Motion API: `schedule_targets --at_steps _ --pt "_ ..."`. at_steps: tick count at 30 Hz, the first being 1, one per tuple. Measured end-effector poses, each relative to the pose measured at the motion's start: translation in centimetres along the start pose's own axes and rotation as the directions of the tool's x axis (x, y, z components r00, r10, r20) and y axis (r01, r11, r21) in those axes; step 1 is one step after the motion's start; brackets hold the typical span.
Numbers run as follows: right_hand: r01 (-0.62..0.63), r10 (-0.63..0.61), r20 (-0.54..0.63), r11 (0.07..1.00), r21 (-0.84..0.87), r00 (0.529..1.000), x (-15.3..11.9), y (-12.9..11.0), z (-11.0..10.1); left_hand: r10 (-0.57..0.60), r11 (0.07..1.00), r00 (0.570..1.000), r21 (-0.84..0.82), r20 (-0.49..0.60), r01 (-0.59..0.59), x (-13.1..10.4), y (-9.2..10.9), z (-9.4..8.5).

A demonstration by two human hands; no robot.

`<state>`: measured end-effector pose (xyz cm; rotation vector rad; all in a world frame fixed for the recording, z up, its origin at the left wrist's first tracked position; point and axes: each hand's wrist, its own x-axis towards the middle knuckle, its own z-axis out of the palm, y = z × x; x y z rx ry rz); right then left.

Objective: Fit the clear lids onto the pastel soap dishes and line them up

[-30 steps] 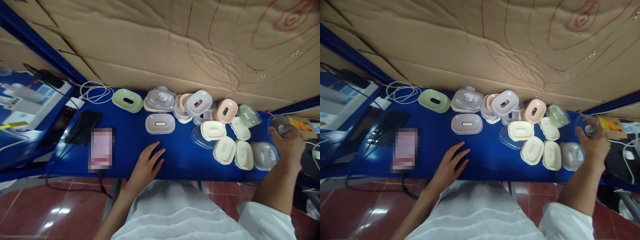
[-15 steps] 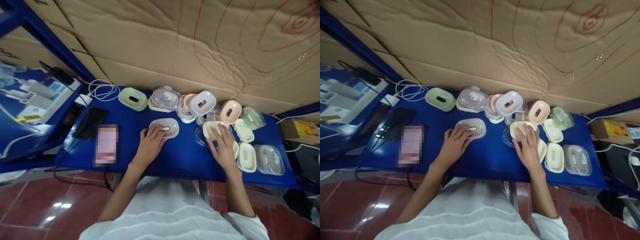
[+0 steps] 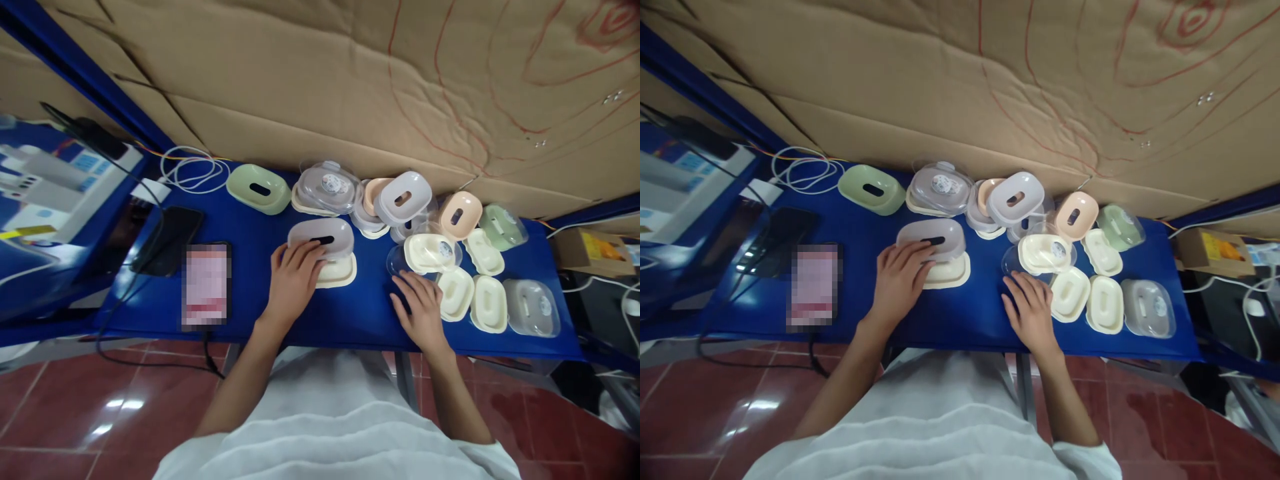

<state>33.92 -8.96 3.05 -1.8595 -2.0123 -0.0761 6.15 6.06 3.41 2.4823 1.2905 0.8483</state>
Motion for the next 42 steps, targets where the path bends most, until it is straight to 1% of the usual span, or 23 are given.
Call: schedule_targets --at_steps 3,5,7,9,11,12,14,16,18,20,22,24,26,28,31,34,36,37,39,40,41,42 --pt "-0.098 0.097 -0.011 0.993 -0.062 0.995 -0.9 0.4 -0.1 -0.123 0.991 0.987 0.034 -0.104 0.127 -0.5 -1.0 -0.6" --pt "-0.11 0.112 0.016 0.991 -0.071 0.994 -1.3 0.0 -0.1 -0.206 0.975 0.972 0.061 -0.109 0.213 -0.7 -2.0 -0.9" --pt "-0.048 0.049 0.074 0.999 -0.014 0.996 -1.3 -0.9 -0.1 -0.249 0.965 0.965 0.065 -0.081 0.254 -0.9 -2.8 -1.0" --pt "0.052 -0.062 0.12 0.995 0.089 0.991 -1.2 -1.9 0.0 -0.256 0.964 0.964 0.059 -0.068 0.26 -1.1 -3.0 -0.9" --pt "0.109 -0.128 0.108 0.979 0.17 0.986 -1.0 -2.3 -0.1 -0.226 0.971 0.97 0.062 -0.087 0.232 -1.5 -2.5 -1.0" --pt "0.105 -0.122 0.08 0.977 0.186 0.989 -0.9 -2.3 -0.2 -0.191 0.979 0.978 0.06 -0.087 0.196 -1.8 -2.0 -1.0" --pt "0.045 -0.05 0.022 0.984 0.173 0.999 -0.7 -1.7 -0.3 -0.099 0.994 0.994 0.042 -0.043 0.101 -2.6 -1.0 -1.1" --pt "-0.053 0.054 -0.011 0.993 0.107 0.998 -0.7 -0.7 -0.4 -0.015 1.0 0.999 0.019 0.043 0.014 -3.7 -0.2 -1.1" --pt "-0.158 0.158 -0.042 0.987 -0.001 0.987 -0.5 0.5 -0.3 0.028 0.999 0.993 0.022 0.111 -0.03 -4.9 0.2 -0.9" --pt "-0.243 0.234 -0.089 0.964 -0.112 0.968 -0.2 1.4 0.1 0.051 0.998 0.99 0.031 0.135 -0.056 -6.0 0.2 -0.6" --pt "-0.269 0.249 -0.127 0.947 -0.177 0.96 0.3 2.1 0.5 0.062 0.997 0.99 0.039 0.123 -0.067 -6.6 0.2 -0.4" --pt "-0.242 0.217 -0.144 0.953 -0.183 0.965 1.1 2.3 0.8 0.053 0.996 0.995 0.062 0.08 -0.058 -6.8 0.4 -0.4" --pt "-0.191 0.17 -0.155 0.972 -0.133 0.973 2.0 1.9 0.8 0.054 0.995 0.998 0.078 0.033 -0.057 -6.7 1.1 -0.5" --pt "-0.137 0.125 -0.152 0.988 -0.069 0.98 2.9 0.9 0.6 0.09 0.994 0.996 0.065 0.024 -0.092 -6.4 2.1 -0.5" --pt "-0.037 0.038 -0.097 0.999 0.018 0.995 4.1 -1.6 0.4 0.139 0.99 0.989 0.032 0.059 -0.141 -5.9 3.2 -0.3" --pt "0.078 -0.076 -0.029 0.991 0.113 0.997 4.8 -4.7 0.7 0.109 0.993 0.993 0.042 0.042 -0.11 -5.8 3.0 0.2" --pt "0.168 -0.175 0.021 0.969 0.183 0.984 5.0 -6.2 1.0 0.083 0.995 0.996 0.056 0.02 -0.084 -5.9 2.3 0.3" --pt "0.216 -0.232 0.046 0.95 0.223 0.972 5.2 -6.5 1.0 0.073 0.995 0.997 0.064 0.015 -0.074 -6.1 1.9 0.2" --pt "0.29 -0.314 0.045 0.915 0.282 0.948 5.8 -6.2 0.8 0.061 0.995 0.998 0.075 0.02 -0.062 -6.3 1.4 -0.1" --pt "0.304 -0.321 0.018 0.911 0.278 0.947 6.3 -5.4 0.5 0.065 0.995 0.998 0.075 0.028 -0.067 -6.4 1.3 -0.4" --pt "0.294 -0.297 -0.024 0.924 0.243 0.955 7.0 -4.3 0.2 0.077 0.994 0.996 0.071 0.037 -0.079 -6.4 1.4 -0.6" --pt "0.257 -0.247 -0.073 0.95 0.179 0.966 7.9 -2.8 -0.2 0.097 0.993 0.994 0.063 0.048 -0.099 -6.4 1.5 -0.7"
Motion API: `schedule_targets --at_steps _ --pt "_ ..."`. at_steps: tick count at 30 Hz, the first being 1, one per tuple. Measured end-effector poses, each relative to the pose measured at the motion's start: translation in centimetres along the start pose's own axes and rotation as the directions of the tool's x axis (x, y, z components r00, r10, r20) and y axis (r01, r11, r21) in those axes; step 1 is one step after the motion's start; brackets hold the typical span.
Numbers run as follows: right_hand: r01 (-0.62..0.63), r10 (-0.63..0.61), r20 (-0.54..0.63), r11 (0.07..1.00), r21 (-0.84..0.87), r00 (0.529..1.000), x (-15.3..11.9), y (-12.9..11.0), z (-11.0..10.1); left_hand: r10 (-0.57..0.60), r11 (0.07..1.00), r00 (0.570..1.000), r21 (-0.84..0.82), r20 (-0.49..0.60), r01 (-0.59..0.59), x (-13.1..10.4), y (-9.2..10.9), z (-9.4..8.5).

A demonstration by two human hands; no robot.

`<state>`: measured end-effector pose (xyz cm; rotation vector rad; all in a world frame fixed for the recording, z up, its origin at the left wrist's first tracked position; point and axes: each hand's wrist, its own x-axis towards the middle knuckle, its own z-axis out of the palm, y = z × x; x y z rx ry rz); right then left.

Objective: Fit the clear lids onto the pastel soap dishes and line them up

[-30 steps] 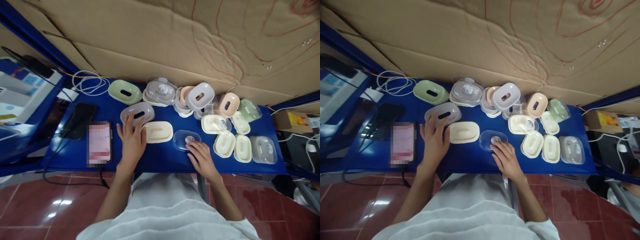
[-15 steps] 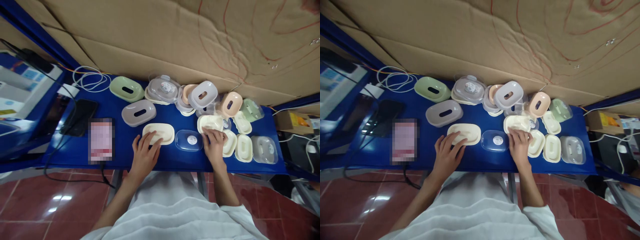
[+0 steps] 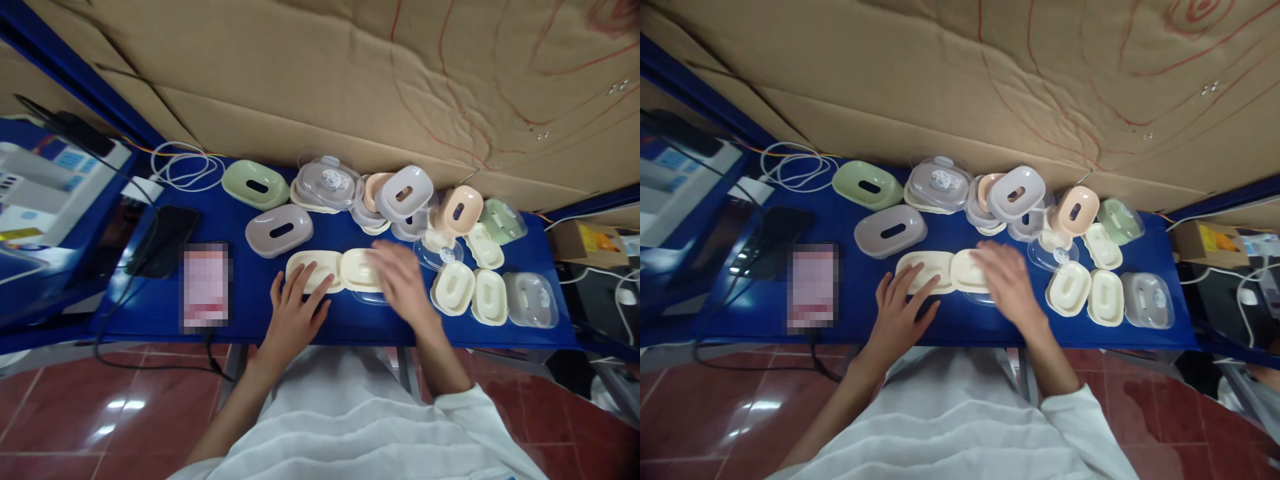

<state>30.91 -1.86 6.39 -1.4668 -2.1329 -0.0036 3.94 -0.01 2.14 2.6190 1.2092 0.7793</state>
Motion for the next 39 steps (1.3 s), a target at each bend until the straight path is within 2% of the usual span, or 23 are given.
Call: schedule_targets --at_steps 2,3,5,7,9,12,16,20,24,28,33,36,39 --pt "-0.116 0.103 -0.084 0.977 -0.178 0.991 1.5 3.7 -1.1 0.053 0.998 0.998 -0.017 0.022 -0.053 0.5 0.6 0.0" --pt "-0.158 0.14 -0.086 0.954 -0.255 0.986 2.3 5.5 -1.5 0.081 0.996 0.996 -0.024 0.032 -0.081 0.9 0.9 0.3" --pt "-0.173 0.165 -0.052 0.923 -0.343 0.985 4.0 8.6 -2.0 0.129 0.991 0.991 -0.035 0.044 -0.128 1.8 1.6 1.0" --pt "-0.138 0.141 -0.018 0.922 -0.363 0.99 5.0 9.9 -2.3 0.166 0.985 0.986 -0.048 0.033 -0.165 2.7 1.9 1.7" --pt "-0.108 0.105 -0.026 0.926 -0.362 0.994 5.0 9.1 -2.7 0.195 0.978 0.981 -0.074 0.003 -0.195 3.2 1.8 2.2" --pt "-0.042 0.021 -0.056 0.918 -0.395 0.998 2.9 4.7 -3.3 0.218 0.967 0.975 -0.131 -0.033 -0.221 3.0 1.1 1.8" --pt "0.061 -0.026 0.106 0.935 -0.349 0.994 -0.6 -1.8 -3.0 0.178 0.962 0.983 -0.202 -0.053 -0.185 1.3 -0.4 0.4" --pt "0.074 -0.021 0.207 0.965 -0.252 0.978 -1.2 -5.1 -0.9 0.132 0.964 0.988 -0.22 -0.085 -0.148 0.0 -1.5 -0.4" --pt "0.104 -0.052 0.253 0.975 -0.195 0.966 -0.5 -5.9 0.7 0.101 0.975 0.987 -0.185 -0.122 -0.123 -0.5 -1.7 -0.5" --pt "0.091 -0.033 0.31 0.98 -0.176 0.95 -0.9 -5.6 1.1 0.114 0.982 0.989 -0.143 -0.091 -0.126 0.0 -1.6 -0.3" --pt "0.125 -0.086 0.295 0.985 -0.116 0.952 -2.1 -5.1 1.9 0.164 0.977 0.986 -0.136 -0.02 -0.165 1.1 -1.5 0.5" --pt "0.097 -0.059 0.302 0.989 -0.112 0.951 -2.9 -4.8 2.2 0.167 0.971 0.986 -0.171 -0.012 -0.167 1.3 -1.7 1.1" --pt "0.04 -0.006 0.264 0.992 -0.123 0.964 -4.3 -3.6 1.7 0.173 0.967 0.984 -0.18 -0.048 -0.179 1.0 -2.0 0.9"
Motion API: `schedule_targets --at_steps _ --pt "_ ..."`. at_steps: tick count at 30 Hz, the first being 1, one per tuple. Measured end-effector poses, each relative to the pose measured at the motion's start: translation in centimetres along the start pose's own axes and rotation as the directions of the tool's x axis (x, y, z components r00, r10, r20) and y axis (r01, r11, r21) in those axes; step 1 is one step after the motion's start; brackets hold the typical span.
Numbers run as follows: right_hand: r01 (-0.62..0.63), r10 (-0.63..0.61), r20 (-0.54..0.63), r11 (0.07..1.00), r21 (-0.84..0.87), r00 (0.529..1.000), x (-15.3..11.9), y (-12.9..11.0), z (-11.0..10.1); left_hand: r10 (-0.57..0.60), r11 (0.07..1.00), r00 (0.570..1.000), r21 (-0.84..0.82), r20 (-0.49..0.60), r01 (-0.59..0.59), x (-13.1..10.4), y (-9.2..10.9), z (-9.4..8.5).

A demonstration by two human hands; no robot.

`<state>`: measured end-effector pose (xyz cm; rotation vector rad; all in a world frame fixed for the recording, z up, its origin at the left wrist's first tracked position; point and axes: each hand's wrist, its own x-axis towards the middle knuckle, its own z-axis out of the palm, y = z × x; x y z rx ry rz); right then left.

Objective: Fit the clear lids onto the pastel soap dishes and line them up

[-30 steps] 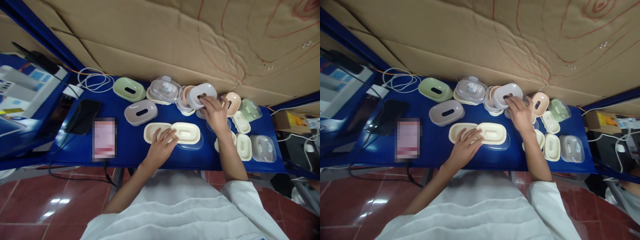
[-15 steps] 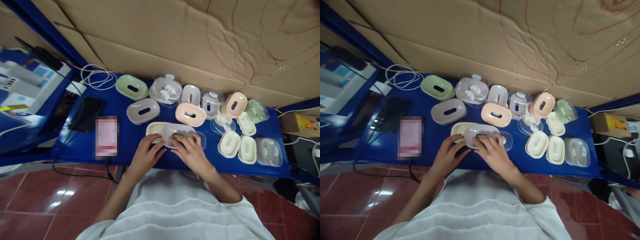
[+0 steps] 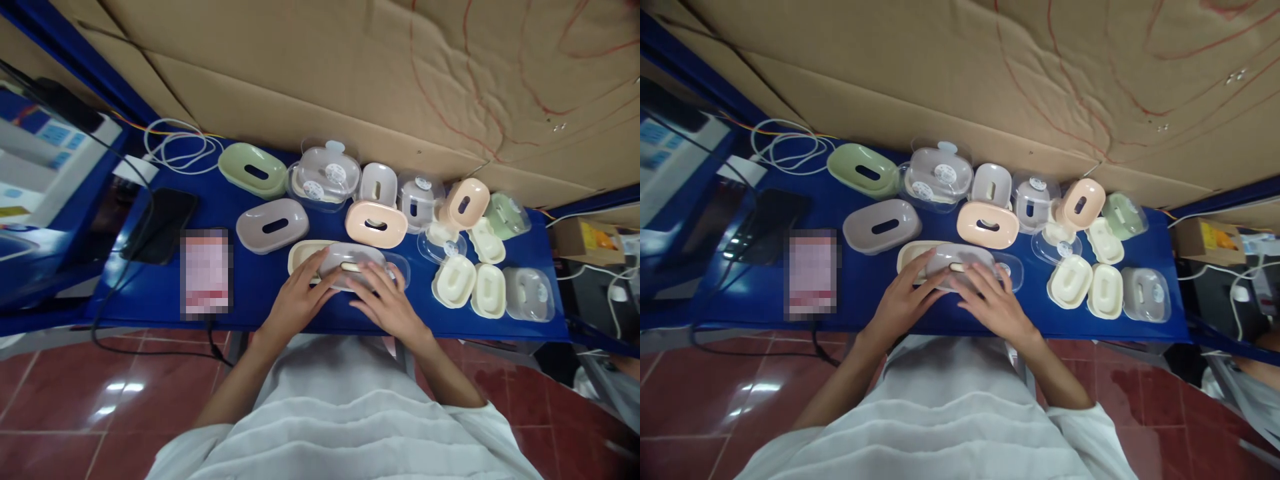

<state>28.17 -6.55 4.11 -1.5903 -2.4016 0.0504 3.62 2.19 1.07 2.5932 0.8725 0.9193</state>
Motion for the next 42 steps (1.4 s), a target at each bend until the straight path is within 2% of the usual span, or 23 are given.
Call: schedule_targets --at_steps 3,8,11,14,16,20,23,33,35,38,42 --pt "-0.132 0.132 -0.04 0.991 0.002 0.99 -2.4 2.2 -0.3 -0.019 1.0 0.999 -0.002 -0.038 0.019 -0.8 0.1 -1.1" --pt "-0.248 0.258 -0.059 0.958 0.144 0.964 -5.9 4.8 -0.9 -0.041 0.998 0.999 -0.044 0.01 0.041 -2.9 2.1 -2.4" --pt "-0.326 0.36 -0.121 0.916 0.236 0.925 -7.0 4.6 -1.6 0.011 0.998 0.997 -0.06 0.073 -0.007 -3.7 4.0 -1.8" --pt "-0.366 0.422 -0.155 0.882 0.296 0.893 -7.5 3.2 -2.3 0.029 0.999 0.989 -0.03 0.144 -0.025 -3.7 5.3 -0.5" --pt "-0.334 0.391 -0.143 0.89 0.309 0.909 -7.7 1.9 -2.3 0.002 1.0 0.988 -0.016 0.157 0.0 -3.4 5.6 0.2" --pt "-0.167 0.211 -0.142 0.948 0.27 0.967 -7.6 -0.4 -1.1 -0.05 0.997 0.992 -0.059 0.115 0.057 -2.9 5.3 0.8" --pt "-0.073 0.109 -0.164 0.975 0.212 0.98 -7.5 -1.2 0.2 -0.059 0.99 0.985 -0.118 0.163 0.079 -2.7 4.9 0.7" --pt "-0.015 0.029 -0.183 0.997 0.074 0.983 -8.7 -1.2 2.1 -0.079 0.976 0.977 -0.186 0.199 0.116 -3.1 4.5 0.7" --pt "-0.015 0.026 -0.167 0.998 0.064 0.986 -8.6 -0.8 1.9 -0.087 0.974 0.976 -0.187 0.199 0.125 -3.2 4.3 0.8" --pt "-0.076 0.088 -0.115 0.992 0.105 0.989 -7.8 -0.2 1.1 -0.082 0.97 0.976 -0.208 0.203 0.125 -3.2 4.2 0.9" --pt "-0.083 0.092 -0.032 0.971 0.226 0.995 -7.0 0.9 -1.6 -0.047 0.954 0.981 -0.283 0.191 0.1 -2.5 4.8 0.7"
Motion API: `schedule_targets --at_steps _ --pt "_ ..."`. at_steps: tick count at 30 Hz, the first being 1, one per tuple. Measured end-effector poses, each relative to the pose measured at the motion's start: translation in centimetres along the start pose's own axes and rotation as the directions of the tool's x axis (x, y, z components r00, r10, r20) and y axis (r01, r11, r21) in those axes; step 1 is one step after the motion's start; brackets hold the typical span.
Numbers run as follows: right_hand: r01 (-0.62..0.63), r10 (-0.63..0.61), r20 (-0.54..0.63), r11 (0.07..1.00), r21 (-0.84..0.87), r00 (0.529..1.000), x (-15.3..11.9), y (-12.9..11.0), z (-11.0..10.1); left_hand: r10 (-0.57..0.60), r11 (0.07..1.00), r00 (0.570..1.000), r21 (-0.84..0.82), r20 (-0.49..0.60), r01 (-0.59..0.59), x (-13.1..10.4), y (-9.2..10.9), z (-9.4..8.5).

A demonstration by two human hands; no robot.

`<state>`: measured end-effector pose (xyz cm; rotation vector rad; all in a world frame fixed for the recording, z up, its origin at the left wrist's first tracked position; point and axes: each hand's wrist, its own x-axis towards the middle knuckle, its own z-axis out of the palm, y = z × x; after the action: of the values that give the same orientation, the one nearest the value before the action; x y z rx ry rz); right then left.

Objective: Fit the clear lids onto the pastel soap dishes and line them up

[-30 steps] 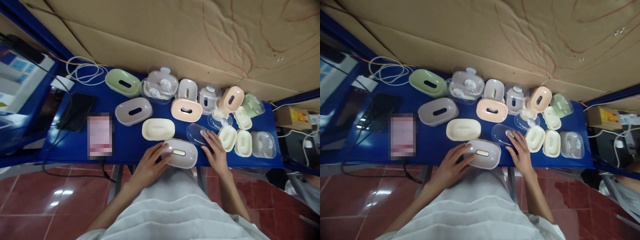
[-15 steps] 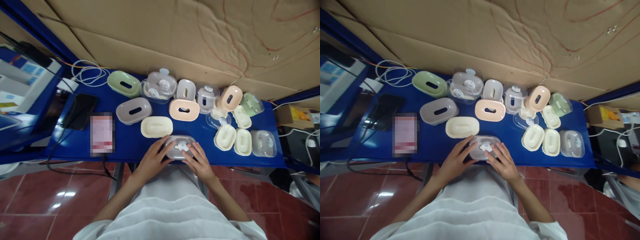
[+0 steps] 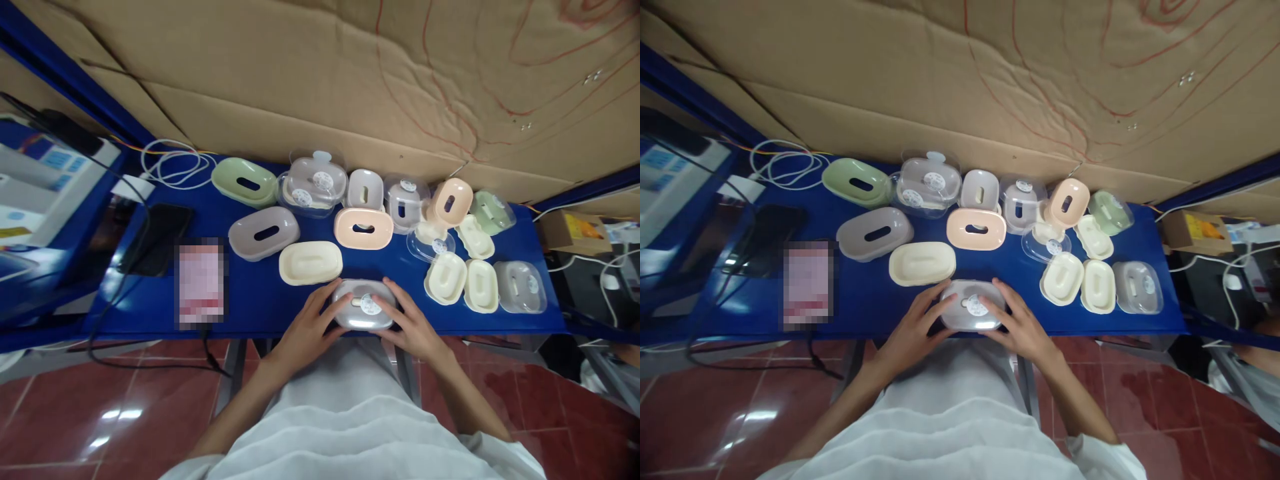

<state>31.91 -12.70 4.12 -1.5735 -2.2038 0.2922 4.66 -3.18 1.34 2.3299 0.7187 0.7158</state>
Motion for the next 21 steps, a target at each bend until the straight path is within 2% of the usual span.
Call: schedule_targets --at_steps 1,3,4,5,7,9,10,12,13,14,15,16,19,20,21 --pt "-0.011 0.011 -0.029 1.0 0.001 1.0 -0.1 0.6 -1.2 0.007 1.0 1.0 -0.018 -0.026 -0.007 0.3 0.3 -0.1" --pt "-0.099 0.087 -0.191 0.994 -0.056 0.978 -1.0 3.3 -4.4 0.018 1.0 0.994 -0.006 -0.106 -0.019 0.8 0.7 -0.5" --pt "-0.181 0.14 -0.317 0.978 -0.103 0.938 -1.8 5.4 -6.4 0.022 0.999 0.988 0.032 -0.153 -0.017 1.1 0.8 -0.7" --pt "-0.261 0.167 -0.447 0.953 -0.157 0.879 -2.8 8.1 -8.5 0.023 0.996 0.979 0.088 -0.201 -0.005 1.3 0.7 -1.0" --pt "-0.463 0.191 -0.695 0.857 -0.227 0.694 -5.2 14.3 -12.8 0.013 0.976 0.958 0.213 -0.287 0.05 1.5 0.2 -1.6" --pt "-0.726 0.317 -0.837 0.675 -0.132 0.447 -7.7 20.8 -16.3 -0.025 0.94 0.942 0.313 -0.335 0.136 1.5 -0.8 -2.1" --pt "-0.819 0.407 -0.853 0.572 -0.041 0.327 -8.7 23.6 -17.6 -0.051 0.919 0.94 0.352 -0.338 0.176 1.4 -1.3 -2.3" --pt "-0.908 0.576 -0.805 0.4 0.128 0.141 -10.1 28.0 -19.1 -0.095 0.884 0.948 0.413 -0.303 0.22 1.2 -2.2 -2.5" --pt "-0.922 0.646 -0.76 0.335 0.194 0.074 -10.5 29.6 -19.5 -0.108 0.873 0.955 0.434 -0.275 0.224 1.1 -2.5 -2.5" --pt "-0.925 0.697 -0.716 0.29 0.243 0.03 -10.6 30.8 -19.6 -0.114 0.867 0.961 0.448 -0.25 0.219 1.0 -2.8 -2.5" --pt "-0.923 0.731 -0.682 0.268 0.277 0.008 -10.5 31.6 -19.6 -0.114 0.865 0.966 0.455 -0.232 0.211 0.9 -2.9 -2.4" --pt "-0.923 0.756 -0.654 0.256 0.289 0.005 -10.2 32.2 -19.6 -0.114 0.866 0.968 0.455 -0.223 0.207 0.8 -2.9 -2.4" --pt "-0.947 0.821 -0.571 0.204 0.248 0.027 -8.8 32.3 -19.4 -0.112 0.873 0.967 0.442 -0.227 0.205 0.7 -2.9 -2.3" --pt "-0.958 0.823 -0.565 0.203 0.202 0.055 -8.0 31.5 -19.2 -0.113 0.875 0.967 0.439 -0.226 0.205 0.7 -3.0 -2.3" --pt "-0.962 0.803 -0.584 0.236 0.135 0.115 -7.1 30.3 -18.7 -0.115 0.876 0.968 0.436 -0.223 0.204 0.7 -3.0 -2.4"
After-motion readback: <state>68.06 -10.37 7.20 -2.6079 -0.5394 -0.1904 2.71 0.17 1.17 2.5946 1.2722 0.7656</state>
